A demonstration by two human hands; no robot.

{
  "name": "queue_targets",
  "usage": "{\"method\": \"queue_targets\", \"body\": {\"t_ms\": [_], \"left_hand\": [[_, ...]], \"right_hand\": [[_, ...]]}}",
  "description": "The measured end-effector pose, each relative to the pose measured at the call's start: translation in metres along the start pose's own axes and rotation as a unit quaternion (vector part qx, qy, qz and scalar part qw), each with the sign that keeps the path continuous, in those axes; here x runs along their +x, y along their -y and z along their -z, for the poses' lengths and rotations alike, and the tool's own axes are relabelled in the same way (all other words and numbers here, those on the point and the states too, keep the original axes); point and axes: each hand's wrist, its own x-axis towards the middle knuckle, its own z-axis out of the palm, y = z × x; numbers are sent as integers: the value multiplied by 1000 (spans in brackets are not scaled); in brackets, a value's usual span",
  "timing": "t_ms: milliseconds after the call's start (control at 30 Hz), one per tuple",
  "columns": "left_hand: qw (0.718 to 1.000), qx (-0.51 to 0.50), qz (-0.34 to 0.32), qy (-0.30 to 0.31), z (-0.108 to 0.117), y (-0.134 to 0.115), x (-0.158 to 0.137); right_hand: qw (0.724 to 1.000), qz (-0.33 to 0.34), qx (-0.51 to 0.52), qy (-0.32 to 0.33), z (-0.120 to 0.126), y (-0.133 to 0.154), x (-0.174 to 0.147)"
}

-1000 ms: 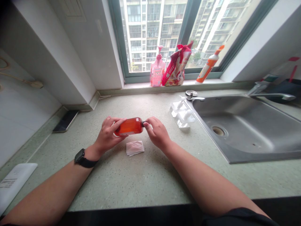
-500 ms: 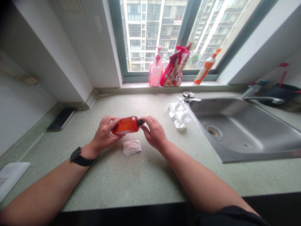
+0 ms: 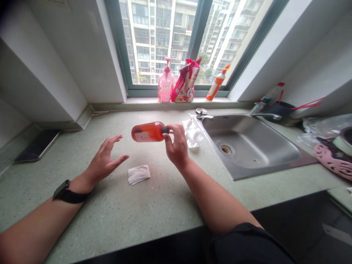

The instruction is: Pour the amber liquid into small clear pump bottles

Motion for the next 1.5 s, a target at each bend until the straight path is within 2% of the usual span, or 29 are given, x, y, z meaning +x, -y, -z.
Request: {"method": "queue_targets", "body": {"t_ms": [133,300,433,1000,1100,1200,1267,1333,1500], "left_hand": [[1000,4,13,9,-2,5,1],[1000,7,2,24,-2,2,3],[999,2,-3,37,-2,1,3],[998,-11,17,57,-3,0,2],[999,-14,10,50,-3,0,2],[999,-15,11,41,-3,0,2],[999,-15,13,38,-3,0,3],[999,-16,14,35,-3,1,3],[999,-28,16,31,-3,2,3]], "right_hand": [[996,-17,-41,-71,18,-19,16],[992,-33,-70,-97,31,-43,26],[992,-21,-86,-87,33,-56,28],[976,-62,-210,11,26,-75,24],[978,-33,-207,-12,28,-70,25],[983,40,-170,-59,31,-53,27],[986,85,-126,-68,29,-38,24],[990,108,-80,-30,23,-24,18],[984,102,-10,143,-1,-7,-4]]}}
